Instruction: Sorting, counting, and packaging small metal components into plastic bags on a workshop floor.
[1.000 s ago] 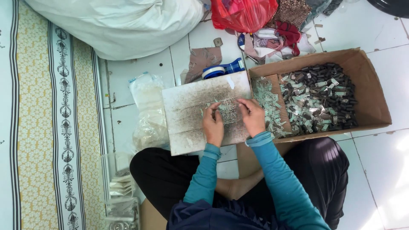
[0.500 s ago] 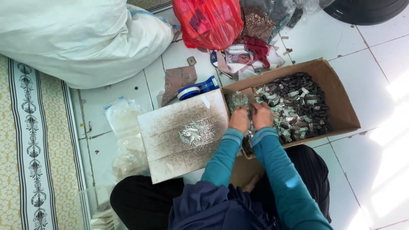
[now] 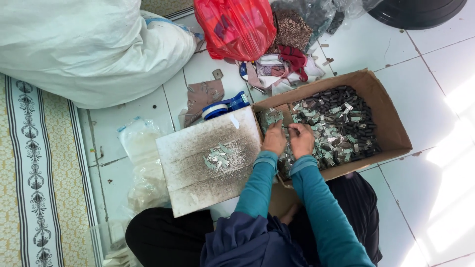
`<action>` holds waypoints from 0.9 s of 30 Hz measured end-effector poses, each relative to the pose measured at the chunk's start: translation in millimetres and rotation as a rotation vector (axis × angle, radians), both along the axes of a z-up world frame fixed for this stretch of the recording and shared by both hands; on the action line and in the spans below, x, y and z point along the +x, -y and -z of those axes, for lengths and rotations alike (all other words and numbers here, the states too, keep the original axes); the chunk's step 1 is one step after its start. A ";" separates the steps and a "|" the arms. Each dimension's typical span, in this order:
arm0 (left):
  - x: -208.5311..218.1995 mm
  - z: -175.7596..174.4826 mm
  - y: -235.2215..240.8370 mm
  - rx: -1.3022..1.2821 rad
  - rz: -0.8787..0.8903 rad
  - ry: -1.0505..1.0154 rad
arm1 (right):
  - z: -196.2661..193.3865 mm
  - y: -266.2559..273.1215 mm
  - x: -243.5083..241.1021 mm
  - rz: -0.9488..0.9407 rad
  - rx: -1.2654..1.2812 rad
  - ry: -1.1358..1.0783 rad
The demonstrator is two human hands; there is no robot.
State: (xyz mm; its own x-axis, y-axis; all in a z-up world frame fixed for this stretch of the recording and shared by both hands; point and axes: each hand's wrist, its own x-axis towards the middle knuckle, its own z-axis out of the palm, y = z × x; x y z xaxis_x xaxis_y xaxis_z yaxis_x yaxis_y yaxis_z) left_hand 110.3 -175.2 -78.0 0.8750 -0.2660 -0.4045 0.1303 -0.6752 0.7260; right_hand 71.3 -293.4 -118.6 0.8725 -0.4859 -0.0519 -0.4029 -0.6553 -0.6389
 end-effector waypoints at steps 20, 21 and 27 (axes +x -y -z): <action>-105.4 -71.7 -172.5 -0.138 -0.742 0.720 | -99.6 -152.7 -43.0 -0.391 0.427 0.329; -105.6 -78.8 -171.3 -0.136 -0.748 0.723 | -100.7 -144.5 -40.9 -0.398 0.428 0.330; -84.9 -80.5 -121.0 -0.330 -0.485 0.626 | -73.7 -61.0 -19.5 -0.194 0.305 0.384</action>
